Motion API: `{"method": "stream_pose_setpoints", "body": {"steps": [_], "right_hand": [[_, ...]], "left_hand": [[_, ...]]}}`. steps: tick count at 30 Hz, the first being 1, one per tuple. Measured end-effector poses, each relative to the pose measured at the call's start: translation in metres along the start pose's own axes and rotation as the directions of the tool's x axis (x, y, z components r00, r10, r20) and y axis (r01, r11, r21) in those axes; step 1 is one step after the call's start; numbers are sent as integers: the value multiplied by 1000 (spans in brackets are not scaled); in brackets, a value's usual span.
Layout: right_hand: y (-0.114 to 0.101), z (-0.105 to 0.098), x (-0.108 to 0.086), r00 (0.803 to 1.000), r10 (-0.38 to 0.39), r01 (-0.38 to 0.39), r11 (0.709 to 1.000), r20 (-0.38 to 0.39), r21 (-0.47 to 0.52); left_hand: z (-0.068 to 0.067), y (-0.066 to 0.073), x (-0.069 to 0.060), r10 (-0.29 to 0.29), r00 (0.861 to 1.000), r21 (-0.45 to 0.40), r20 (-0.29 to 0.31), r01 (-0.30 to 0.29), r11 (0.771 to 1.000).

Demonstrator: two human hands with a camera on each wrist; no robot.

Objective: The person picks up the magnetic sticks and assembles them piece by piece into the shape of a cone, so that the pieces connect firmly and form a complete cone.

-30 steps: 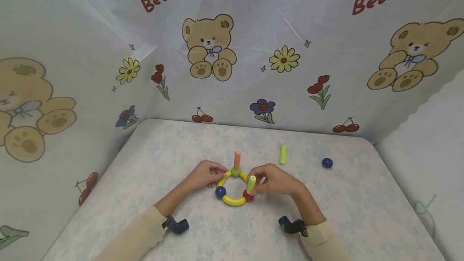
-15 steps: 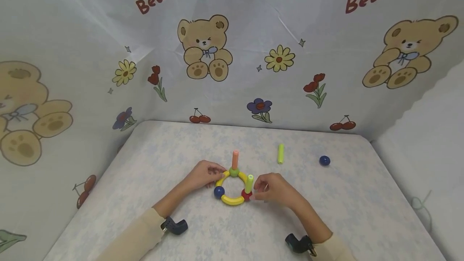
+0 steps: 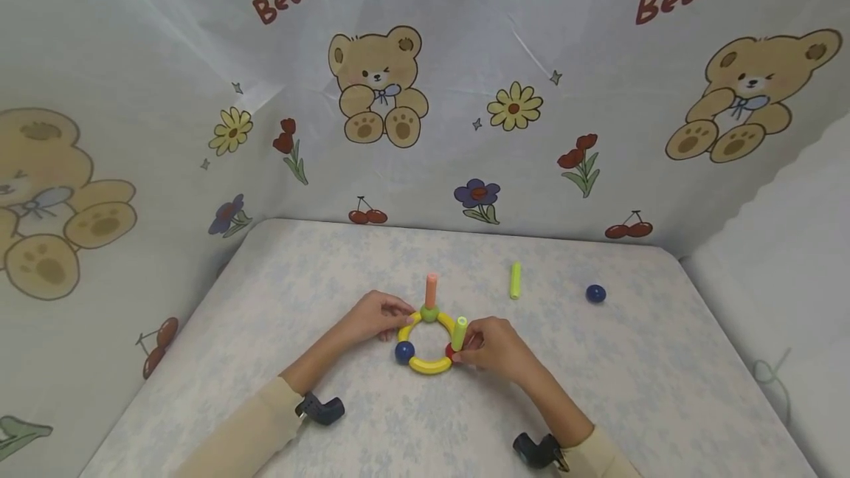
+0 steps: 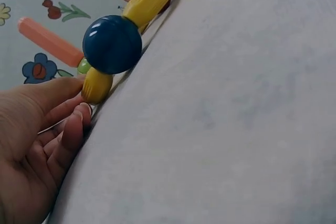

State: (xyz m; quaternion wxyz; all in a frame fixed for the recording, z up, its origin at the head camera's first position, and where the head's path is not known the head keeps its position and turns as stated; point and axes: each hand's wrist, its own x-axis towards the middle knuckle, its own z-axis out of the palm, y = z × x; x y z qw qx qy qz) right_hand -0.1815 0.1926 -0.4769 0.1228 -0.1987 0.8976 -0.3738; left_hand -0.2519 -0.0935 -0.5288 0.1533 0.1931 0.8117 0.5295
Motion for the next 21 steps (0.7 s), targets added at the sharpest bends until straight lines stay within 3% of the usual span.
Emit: {"method": "stream_pose_setpoints", "body": {"steps": [6,17,21], "right_hand": [[1,-3,-1,1000,24,-24,999,-4,32],[6,-9,2,998,58,-58,998,-29,17],[9,-13,5,994,96,-95,995,-44,19]], "left_hand": [[-5,4,-1,-39,998,-15,59,40,999],[-8,6,-3,-3,994,42,112,-1,999],[-10,6,-4,39,987,78,153,-51,996]]}}
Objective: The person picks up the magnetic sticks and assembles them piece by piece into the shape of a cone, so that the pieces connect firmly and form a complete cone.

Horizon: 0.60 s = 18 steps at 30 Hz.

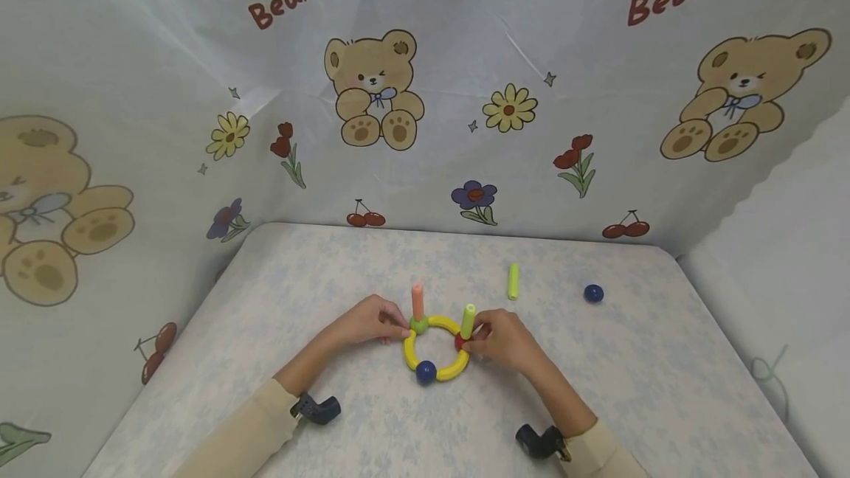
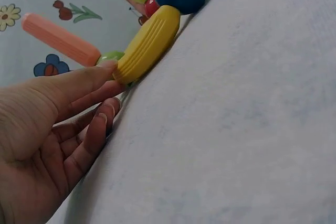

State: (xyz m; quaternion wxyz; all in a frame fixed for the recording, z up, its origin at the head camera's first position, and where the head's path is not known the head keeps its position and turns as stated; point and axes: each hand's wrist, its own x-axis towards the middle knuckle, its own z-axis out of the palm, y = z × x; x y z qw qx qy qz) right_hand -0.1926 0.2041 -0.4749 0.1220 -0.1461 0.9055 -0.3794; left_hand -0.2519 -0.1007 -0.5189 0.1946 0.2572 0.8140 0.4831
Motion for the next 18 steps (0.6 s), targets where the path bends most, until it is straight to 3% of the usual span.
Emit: {"method": "stream_pose_setpoints", "body": {"steps": [5,18], "right_hand": [[3,-3,5,999,46,-46,999,-29,19],[7,-6,19,995,71,-67,996,-75,55]], "left_hand": [[-2,-2,-1,41,998,26,57,-43,999],[-5,4,-4,60,987,7,150,-62,998]]}}
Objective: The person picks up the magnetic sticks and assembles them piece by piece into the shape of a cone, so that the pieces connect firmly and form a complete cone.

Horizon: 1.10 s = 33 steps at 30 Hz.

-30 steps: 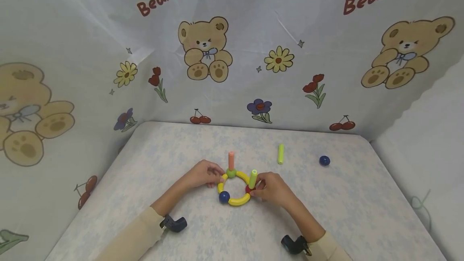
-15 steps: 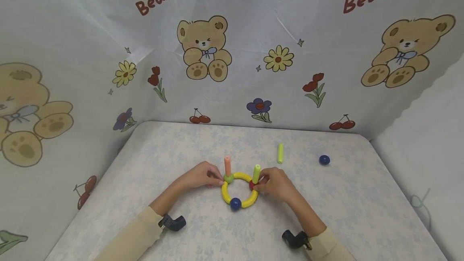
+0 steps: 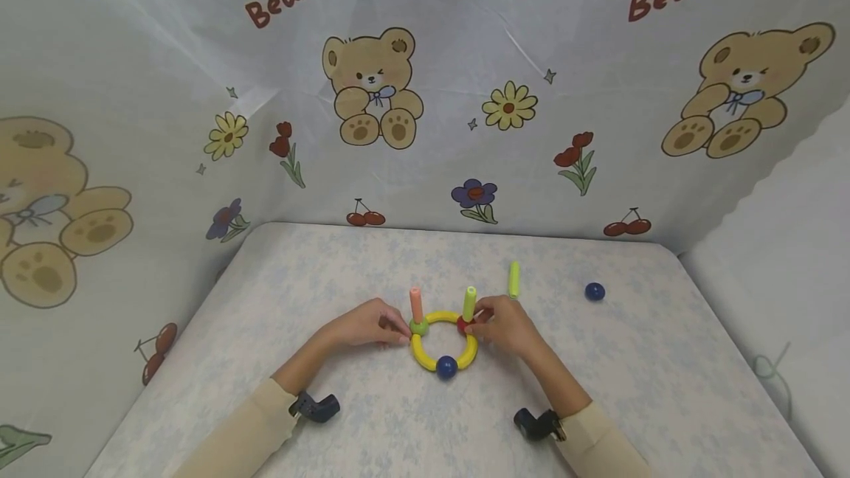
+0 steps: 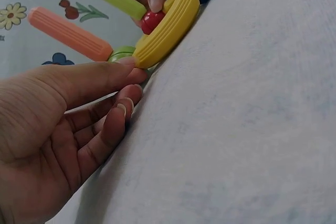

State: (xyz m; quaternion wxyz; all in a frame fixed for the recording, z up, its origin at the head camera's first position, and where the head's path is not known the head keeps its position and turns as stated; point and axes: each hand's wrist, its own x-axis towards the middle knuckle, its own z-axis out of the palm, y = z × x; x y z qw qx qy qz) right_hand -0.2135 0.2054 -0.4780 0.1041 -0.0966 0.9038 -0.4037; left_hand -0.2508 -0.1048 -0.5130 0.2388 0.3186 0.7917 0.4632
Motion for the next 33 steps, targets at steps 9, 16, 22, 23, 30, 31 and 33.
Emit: {"method": "stream_pose_setpoints", "body": {"steps": [9,16,22,23,30,31,33], "right_hand": [[6,2,10,1000,-22,22,1000,-10,-3],[2,-12,9,999,35,-35,999,20,4],[7,-36,6,994,52,-53,999,-93,-7],[10,-40,7,991,52,-54,998,-125,-13],[25,-60,14,947,91,-101,995,-307,-16],[27,-62,17,943,105,-115,993,-315,-15],[31,-66,22,939,140,-153,988,-315,-16]], "left_hand": [[-3,-2,0,-18,999,27,37,17,1000],[-16,-18,-4,-30,994,-3,-105,30,1000],[-17,-22,-2,84,972,34,-219,-78,996],[-16,-21,-2,101,972,40,-214,-95,995],[-8,-17,-1,143,980,30,-139,-140,990],[-7,-17,-1,146,981,36,-131,-142,989],[-4,-18,0,151,980,56,-129,-145,988]]}}
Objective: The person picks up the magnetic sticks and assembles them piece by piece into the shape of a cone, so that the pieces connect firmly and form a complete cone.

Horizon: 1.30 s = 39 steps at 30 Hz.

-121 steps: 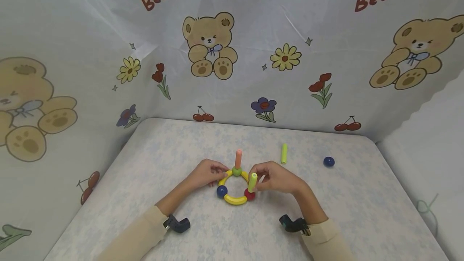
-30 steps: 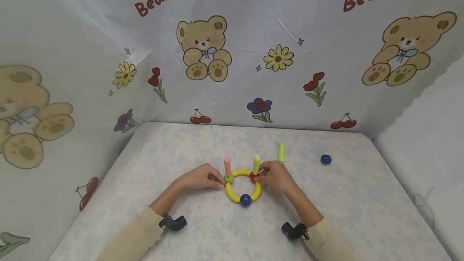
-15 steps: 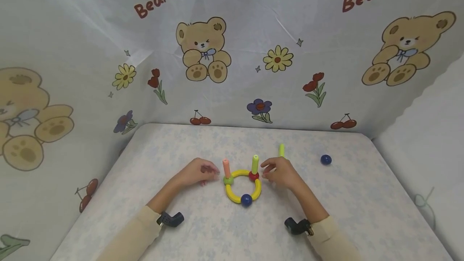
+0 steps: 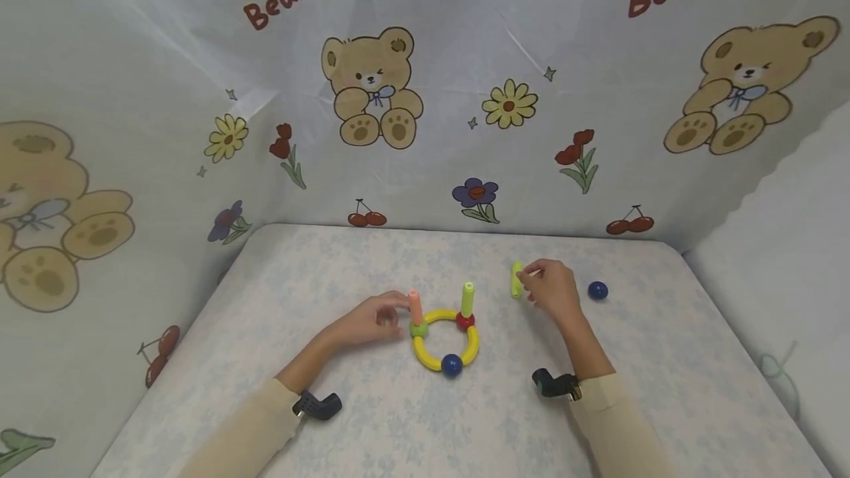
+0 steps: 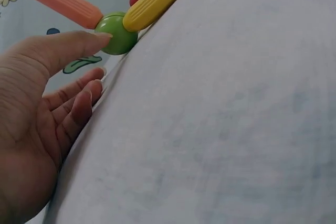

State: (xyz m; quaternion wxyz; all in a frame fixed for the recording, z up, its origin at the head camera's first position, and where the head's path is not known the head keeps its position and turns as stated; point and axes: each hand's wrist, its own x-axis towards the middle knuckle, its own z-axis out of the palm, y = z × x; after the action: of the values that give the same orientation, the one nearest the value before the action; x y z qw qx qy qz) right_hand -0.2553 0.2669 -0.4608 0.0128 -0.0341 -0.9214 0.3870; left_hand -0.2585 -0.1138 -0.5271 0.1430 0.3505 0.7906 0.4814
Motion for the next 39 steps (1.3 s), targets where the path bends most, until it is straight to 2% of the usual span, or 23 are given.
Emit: {"method": "stream_pose_setpoints", "body": {"steps": [5,9,12,18,24,33,39], "right_hand": [[4,2,16,994,97,-92,993,54,-75],[6,7,26,978,180,-165,976,103,-144],[8,12,33,969,214,-189,965,124,-183],[13,14,40,971,192,-158,962,140,-222],[15,10,37,962,216,-181,963,169,-201],[9,5,12,959,169,-154,985,230,-82],[-3,1,-9,961,106,-115,993,257,18]], "left_hand": [[6,0,-1,5,1000,2,-21,-5,1000],[9,0,-1,-13,1000,-7,-27,13,1000],[11,-1,0,-20,999,10,-31,20,1000],[14,1,3,-22,999,49,-38,24,998],[16,3,6,-23,998,57,-60,27,998],[13,-2,4,-18,997,48,-82,22,999],[13,-3,3,-25,995,33,-93,28,999]]}}
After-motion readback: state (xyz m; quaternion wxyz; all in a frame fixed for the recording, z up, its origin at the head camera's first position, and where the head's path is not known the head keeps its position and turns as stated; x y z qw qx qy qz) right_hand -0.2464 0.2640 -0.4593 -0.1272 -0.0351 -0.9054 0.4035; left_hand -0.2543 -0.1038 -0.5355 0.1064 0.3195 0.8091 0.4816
